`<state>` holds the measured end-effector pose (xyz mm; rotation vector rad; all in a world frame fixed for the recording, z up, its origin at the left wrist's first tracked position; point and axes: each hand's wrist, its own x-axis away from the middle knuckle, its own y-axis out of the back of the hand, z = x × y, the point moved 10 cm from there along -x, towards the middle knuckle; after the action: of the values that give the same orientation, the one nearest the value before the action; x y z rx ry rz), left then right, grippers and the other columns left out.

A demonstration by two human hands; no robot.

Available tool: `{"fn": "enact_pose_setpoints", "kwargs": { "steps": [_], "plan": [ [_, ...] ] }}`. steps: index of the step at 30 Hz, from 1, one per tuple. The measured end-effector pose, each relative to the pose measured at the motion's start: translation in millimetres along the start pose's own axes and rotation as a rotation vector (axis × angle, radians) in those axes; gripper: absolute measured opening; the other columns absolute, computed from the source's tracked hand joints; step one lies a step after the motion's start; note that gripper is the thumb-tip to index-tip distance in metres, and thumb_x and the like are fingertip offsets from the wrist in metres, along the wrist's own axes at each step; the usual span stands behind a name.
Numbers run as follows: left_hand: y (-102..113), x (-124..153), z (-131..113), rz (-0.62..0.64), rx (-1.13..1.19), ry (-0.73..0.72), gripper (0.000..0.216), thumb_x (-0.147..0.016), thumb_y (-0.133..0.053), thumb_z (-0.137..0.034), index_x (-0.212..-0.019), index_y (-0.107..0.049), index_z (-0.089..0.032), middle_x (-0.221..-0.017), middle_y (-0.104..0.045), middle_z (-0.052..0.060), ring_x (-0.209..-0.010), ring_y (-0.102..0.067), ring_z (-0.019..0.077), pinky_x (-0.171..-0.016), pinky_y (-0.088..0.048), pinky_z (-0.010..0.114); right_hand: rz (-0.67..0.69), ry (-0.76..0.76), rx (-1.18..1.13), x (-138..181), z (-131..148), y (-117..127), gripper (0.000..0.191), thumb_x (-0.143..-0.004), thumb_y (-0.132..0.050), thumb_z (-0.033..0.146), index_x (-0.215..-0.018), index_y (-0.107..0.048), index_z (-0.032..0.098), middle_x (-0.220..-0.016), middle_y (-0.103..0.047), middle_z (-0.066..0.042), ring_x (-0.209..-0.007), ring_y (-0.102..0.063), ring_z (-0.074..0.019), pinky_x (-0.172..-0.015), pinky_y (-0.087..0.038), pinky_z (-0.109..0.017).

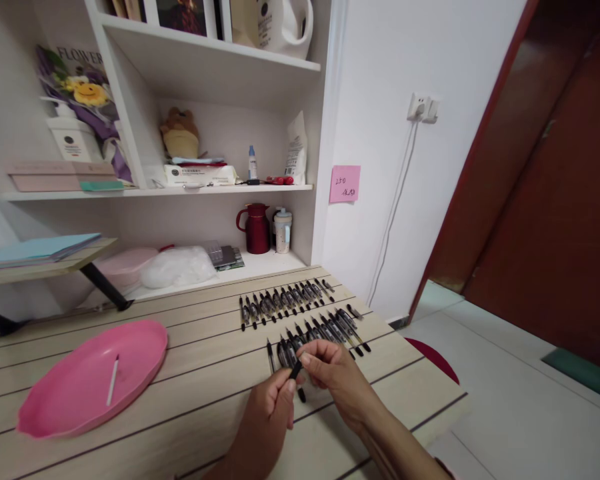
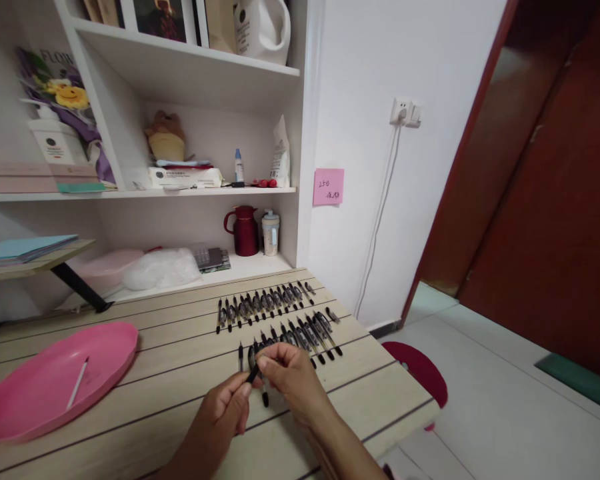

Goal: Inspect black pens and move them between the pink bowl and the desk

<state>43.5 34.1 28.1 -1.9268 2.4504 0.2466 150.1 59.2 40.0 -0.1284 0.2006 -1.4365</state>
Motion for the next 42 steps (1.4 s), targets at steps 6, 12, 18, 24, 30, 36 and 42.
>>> {"fn": "enact_pose_setpoints", "kwargs": {
  "steps": [6,12,18,24,30,36,42],
  "plan": [
    [-9,0,13,0.065,0.187,0.155,0.027,-0.077,-0.050,-0.044,-0.076,-0.055,-0.018,-0.040,-0.041,-0.008,-0.031,-0.019,0.0047,-0.035,-0.014,0.020,0.029,-0.039,-0.116,6,-1,-6,0.040,-0.059,-0.072,0.048,-0.080,-0.061,0.015,-0.051,-0.056,0.002,-0.047,-0.044,-0.0079,-0.046,-0.024,-0.020],
    [-14,3,18,0.099,0.271,0.248,0.030,-0.075,-0.051,-0.048,-0.081,-0.050,-0.019,-0.040,-0.039,-0.010,-0.029,-0.013,0.0022,-0.031,-0.008,0.018,0.035,-0.059,-0.179,3,-5,-11,0.040,-0.060,-0.073,0.045,-0.083,-0.064,0.014,-0.049,-0.054,0.002,-0.047,-0.044,-0.0077,-0.045,-0.023,-0.020],
    [-14,2,19,0.123,0.262,0.240,0.029,-0.077,-0.049,-0.047,-0.079,-0.048,-0.018,-0.040,-0.039,-0.010,-0.028,-0.015,0.0019,-0.030,-0.008,0.017,0.072,-0.028,-0.189,-1,-8,-12,0.033,-0.062,-0.073,0.041,-0.075,-0.059,0.014,-0.051,-0.053,0.004,-0.045,-0.041,-0.0060,-0.045,-0.022,-0.020],
    [-15,-1,23,0.141,0.259,0.237,0.028,-0.078,-0.047,-0.046,-0.082,-0.049,-0.018,-0.039,-0.038,-0.010,-0.027,-0.014,0.0020,-0.029,-0.009,0.017,0.043,-0.011,-0.201,-2,-5,-8,0.030,-0.063,-0.072,0.038,-0.076,-0.062,0.013,-0.045,-0.048,0.005,-0.042,-0.040,-0.0056,-0.043,-0.019,-0.020],
    [-16,2,19,0.136,0.259,0.233,0.028,-0.076,-0.050,-0.047,-0.077,-0.049,-0.018,-0.039,-0.039,-0.010,-0.028,-0.016,0.0015,-0.030,-0.009,0.017,0.090,-0.034,-0.268,-1,-6,-14,0.034,-0.062,-0.073,0.040,-0.082,-0.062,0.014,-0.060,-0.059,0.000,-0.045,-0.043,-0.0059,-0.045,-0.028,-0.021],
    [-16,2,20,0.139,0.263,0.236,0.030,-0.076,-0.050,-0.048,-0.076,-0.047,-0.018,-0.039,-0.040,-0.010,-0.027,-0.015,0.0010,-0.030,-0.009,0.017,0.063,-0.009,-0.242,0,-5,-11,0.029,-0.057,-0.078,0.033,-0.069,-0.058,0.015,-0.059,-0.058,0.002,-0.046,-0.046,-0.0063,-0.044,-0.028,-0.019],
    [-18,0,22,0.188,0.255,0.226,0.030,-0.076,-0.048,-0.047,-0.081,-0.048,-0.018,-0.039,-0.040,-0.010,-0.027,-0.015,0.0016,-0.029,-0.010,0.017,0.099,-0.014,-0.254,1,-3,-13,0.027,-0.060,-0.075,0.032,-0.076,-0.063,0.014,-0.059,-0.058,0.001,-0.046,-0.047,-0.0062,-0.044,-0.029,-0.019]
  ]
}}
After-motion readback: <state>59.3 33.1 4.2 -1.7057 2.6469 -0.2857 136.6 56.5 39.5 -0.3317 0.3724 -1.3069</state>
